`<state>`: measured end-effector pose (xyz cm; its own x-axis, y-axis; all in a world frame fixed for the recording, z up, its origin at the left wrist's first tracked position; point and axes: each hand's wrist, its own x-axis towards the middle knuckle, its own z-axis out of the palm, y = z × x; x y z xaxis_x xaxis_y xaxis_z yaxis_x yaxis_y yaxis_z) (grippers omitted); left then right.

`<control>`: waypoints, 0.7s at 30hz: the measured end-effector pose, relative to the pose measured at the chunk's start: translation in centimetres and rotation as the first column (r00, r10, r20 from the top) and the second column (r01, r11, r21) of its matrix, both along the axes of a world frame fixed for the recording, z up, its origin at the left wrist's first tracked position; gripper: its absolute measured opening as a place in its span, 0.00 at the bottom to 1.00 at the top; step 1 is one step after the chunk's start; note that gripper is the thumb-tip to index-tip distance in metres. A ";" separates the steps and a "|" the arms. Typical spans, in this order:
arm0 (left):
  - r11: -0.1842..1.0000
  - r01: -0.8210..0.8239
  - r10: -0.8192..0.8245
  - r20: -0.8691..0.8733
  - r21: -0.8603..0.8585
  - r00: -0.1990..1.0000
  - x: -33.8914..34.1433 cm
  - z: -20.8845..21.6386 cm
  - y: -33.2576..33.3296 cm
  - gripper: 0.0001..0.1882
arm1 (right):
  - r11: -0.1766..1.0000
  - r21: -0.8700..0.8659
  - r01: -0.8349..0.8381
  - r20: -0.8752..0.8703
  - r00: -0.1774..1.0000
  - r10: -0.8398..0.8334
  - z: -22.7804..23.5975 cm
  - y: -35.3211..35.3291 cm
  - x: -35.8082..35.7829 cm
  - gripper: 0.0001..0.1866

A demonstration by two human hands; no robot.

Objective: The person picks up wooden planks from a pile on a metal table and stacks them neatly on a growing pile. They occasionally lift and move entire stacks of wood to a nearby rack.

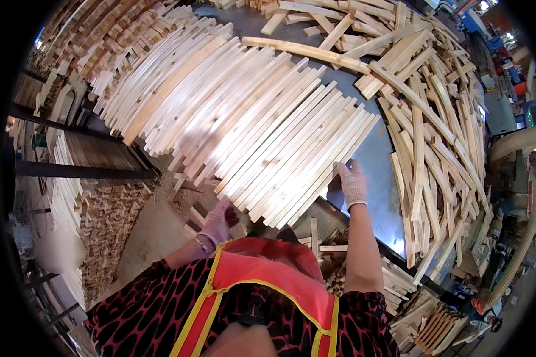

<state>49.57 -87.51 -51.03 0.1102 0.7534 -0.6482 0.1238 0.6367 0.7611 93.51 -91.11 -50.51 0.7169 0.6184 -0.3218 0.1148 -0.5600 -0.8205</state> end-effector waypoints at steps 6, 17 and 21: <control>0.053 0.855 -0.815 -0.473 0.516 0.336 5.5 1.5 1.2 0.13 | 0.992 -0.120 0.032 0.100 0.995 -0.020 5.0 2.8 0.5 0.25; 0.475 0.868 -0.566 -0.704 0.147 0.429 29.3 8.0 13.1 0.41 | 0.994 -0.042 -0.104 -0.250 0.964 0.090 1.6 2.4 8.0 0.30; 0.681 0.649 -0.462 -0.489 0.338 0.740 31.2 7.3 11.4 0.43 | 0.997 0.070 -0.030 -0.341 0.938 0.053 1.7 2.0 8.6 0.29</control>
